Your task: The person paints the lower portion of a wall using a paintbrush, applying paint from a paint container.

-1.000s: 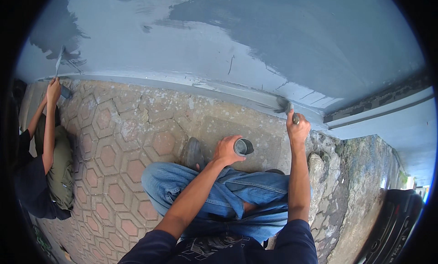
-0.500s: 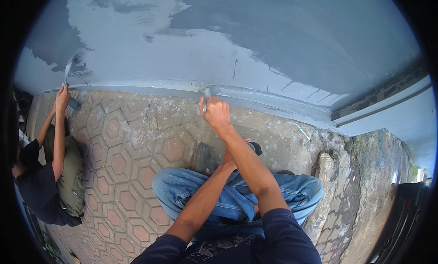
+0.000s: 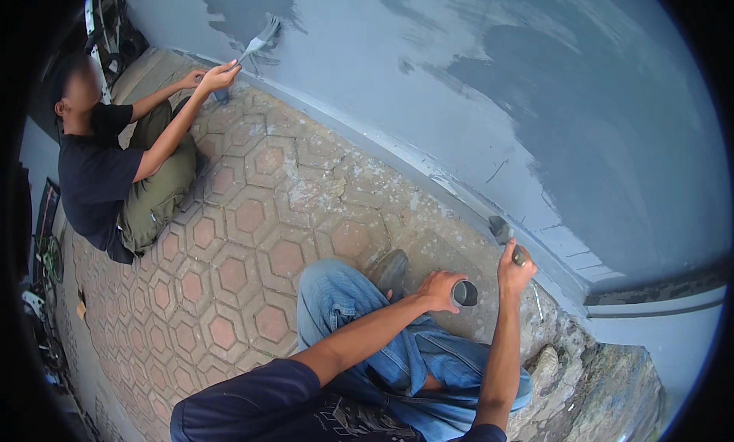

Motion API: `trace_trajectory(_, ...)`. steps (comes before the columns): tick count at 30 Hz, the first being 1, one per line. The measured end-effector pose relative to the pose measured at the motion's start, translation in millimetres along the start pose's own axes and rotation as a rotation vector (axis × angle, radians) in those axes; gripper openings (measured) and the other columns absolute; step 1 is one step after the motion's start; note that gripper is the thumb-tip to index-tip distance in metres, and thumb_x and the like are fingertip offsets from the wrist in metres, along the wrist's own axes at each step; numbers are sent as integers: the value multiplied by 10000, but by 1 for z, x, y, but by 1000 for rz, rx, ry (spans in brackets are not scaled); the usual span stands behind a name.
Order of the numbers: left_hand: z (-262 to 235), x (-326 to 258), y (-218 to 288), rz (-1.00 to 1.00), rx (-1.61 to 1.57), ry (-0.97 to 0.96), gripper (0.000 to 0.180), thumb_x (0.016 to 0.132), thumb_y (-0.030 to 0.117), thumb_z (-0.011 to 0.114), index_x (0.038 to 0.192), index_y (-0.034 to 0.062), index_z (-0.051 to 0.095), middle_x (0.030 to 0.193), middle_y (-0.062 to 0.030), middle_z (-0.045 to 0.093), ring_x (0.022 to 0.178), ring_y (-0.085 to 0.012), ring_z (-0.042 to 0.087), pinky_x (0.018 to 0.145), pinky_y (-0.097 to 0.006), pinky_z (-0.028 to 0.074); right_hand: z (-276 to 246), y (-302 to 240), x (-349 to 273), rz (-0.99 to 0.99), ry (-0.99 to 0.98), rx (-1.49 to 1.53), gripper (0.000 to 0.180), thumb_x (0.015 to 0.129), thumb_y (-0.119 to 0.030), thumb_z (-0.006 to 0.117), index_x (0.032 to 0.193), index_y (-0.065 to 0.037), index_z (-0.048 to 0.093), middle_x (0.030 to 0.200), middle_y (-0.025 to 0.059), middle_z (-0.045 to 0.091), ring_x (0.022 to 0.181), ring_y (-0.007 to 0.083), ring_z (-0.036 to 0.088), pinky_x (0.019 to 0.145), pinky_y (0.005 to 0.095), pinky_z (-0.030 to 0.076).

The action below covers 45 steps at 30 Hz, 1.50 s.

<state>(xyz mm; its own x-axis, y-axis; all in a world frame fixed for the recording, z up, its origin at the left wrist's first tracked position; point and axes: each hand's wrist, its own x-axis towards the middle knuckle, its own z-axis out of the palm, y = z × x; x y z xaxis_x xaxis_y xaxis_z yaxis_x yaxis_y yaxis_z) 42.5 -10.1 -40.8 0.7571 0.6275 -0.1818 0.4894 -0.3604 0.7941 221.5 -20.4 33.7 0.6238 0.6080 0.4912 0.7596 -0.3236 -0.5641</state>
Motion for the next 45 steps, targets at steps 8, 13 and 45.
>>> trace_trajectory(8,-5,4,-8,-19,61,-29,875,520,365,902,1300,161,563,1150,-156,661,1104,-345,610,966,-435,475,-116,64,-10,204,-47,-278,516,906,-440,586,675,0,724,586,106,674,556,258,677,617,372,522)
trace_trajectory(13,-3,5,-5,-14,105,-21,904,520,397,903,1321,167,553,1138,-125,681,1076,-320,637,949,-423,495,-157,117,-31,428,50,-17,413,901,-361,619,772,12,741,637,82,700,544,159,657,595,325,523)
trace_trajectory(45,2,-5,-9,42,31,9,890,510,336,909,1305,163,549,1162,-158,659,1088,-353,624,932,-434,502,-152,153,-45,667,346,468,344,911,-300,651,867,40,665,635,101,643,454,128,565,409,259,421)
